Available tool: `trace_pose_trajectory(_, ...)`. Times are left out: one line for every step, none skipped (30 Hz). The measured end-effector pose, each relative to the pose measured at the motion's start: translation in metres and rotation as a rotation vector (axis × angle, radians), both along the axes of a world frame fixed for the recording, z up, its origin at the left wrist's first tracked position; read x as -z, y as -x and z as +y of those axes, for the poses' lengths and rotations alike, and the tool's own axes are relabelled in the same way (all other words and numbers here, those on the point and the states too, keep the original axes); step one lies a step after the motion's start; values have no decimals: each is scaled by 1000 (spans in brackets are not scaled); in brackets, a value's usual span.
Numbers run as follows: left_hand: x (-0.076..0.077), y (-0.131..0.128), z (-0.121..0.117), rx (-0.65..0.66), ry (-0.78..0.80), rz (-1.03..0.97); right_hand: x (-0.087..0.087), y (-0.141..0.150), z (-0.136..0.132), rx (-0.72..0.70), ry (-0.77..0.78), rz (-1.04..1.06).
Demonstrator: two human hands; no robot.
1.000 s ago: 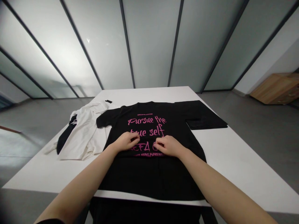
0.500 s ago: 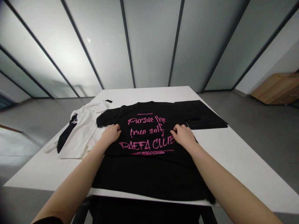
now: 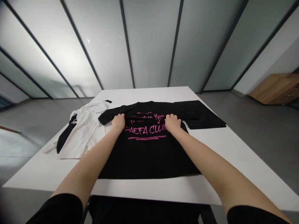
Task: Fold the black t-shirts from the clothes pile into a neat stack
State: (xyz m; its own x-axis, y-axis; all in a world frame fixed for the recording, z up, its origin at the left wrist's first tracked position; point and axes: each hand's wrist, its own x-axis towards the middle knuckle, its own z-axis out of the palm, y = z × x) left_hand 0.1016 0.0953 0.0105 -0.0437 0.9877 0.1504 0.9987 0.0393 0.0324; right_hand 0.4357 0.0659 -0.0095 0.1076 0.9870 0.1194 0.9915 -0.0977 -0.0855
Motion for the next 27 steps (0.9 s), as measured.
trace_pose_trajectory(2,-3,4,-18,-9,-18,-1,2,3,6,-8,4)
trace_pose_trajectory(4,-6,7,-38,-25,-39,-1,4,5,19,-20,10)
trace_pose_trajectory(7,-9,8,-57,-51,-60,-2,5,5,37,-37,19)
trace_pose_trajectory(10,-12,8,-71,-79,-80,-1,5,5,56,-58,32)
trace_pose_trajectory(13,-14,6,-76,-103,-100,-1,5,4,70,-79,49)
trace_pose_trajectory(16,-15,3,-69,-120,-117,0,4,2,73,-98,69)
trace_pose_trajectory(18,-15,0,-49,-134,-133,1,3,0,65,-115,90)
trace_pose_trajectory(19,-15,-5,-17,-145,-148,2,1,-3,46,-130,111)
trace_pose_trajectory(19,-15,-10,23,-153,-161,3,-1,-7,19,-144,131)
trace_pose_trajectory(19,-14,-16,65,-165,-172,4,-2,-11,-13,-157,147)
trace_pose_trajectory(19,-14,-22,105,-177,-180,5,-4,-15,-48,-169,159)
trace_pose_trajectory(19,-14,-29,140,-183,-185,6,-4,-19,-80,-177,167)
trace_pose_trajectory(20,-15,-35,168,-180,-188,7,-5,-23,-105,-180,171)
trace_pose_trajectory(20,-15,-42,190,-171,-190,8,-5,-28,-118,-177,173)
trace_pose_trajectory(21,-16,-48,209,-160,-189,10,-5,-32,-115,-172,173)
trace_pose_trajectory(21,-16,-53,221,-152,-187,11,-6,-36,-95,-166,172)
trace_pose_trajectory(21,-16,-58,223,-148,-185,11,-7,-40,-63,-161,171)
trace_pose_trajectory(21,-14,-61,207,-151,-182,12,-8,-43,-20,-159,167)
trace_pose_trajectory(20,-12,-63,166,-156,-179,11,-11,-45,26,-159,161)
trace_pose_trajectory(19,-8,-65,103,-158,-172,11,-15,-48,74,-160,151)
trace_pose_trajectory(18,-3,-66,27,-156,-159,10,-19,-50,120,-159,139)
trace_pose_trajectory(16,2,-68,-47,-152,-140,9,-23,-53,161,-157,123)
trace_pose_trajectory(14,8,-70,-110,-145,-115,8,-28,-56,191,-151,106)
trace_pose_trajectory(13,14,-72,-151,-137,-87,7,-34,-60,210,-143,85)
trace_pose_trajectory(12,20,-76,-170,-124,-58,6,-39,-65,219,-131,64)
trace_pose_trajectory(11,26,-80,-173,-105,-34,6,-44,-69,218,-119,44)
trace_pose_trajectory(11,31,-85,-171,-76,-17,7,-50,-74,210,-106,30)
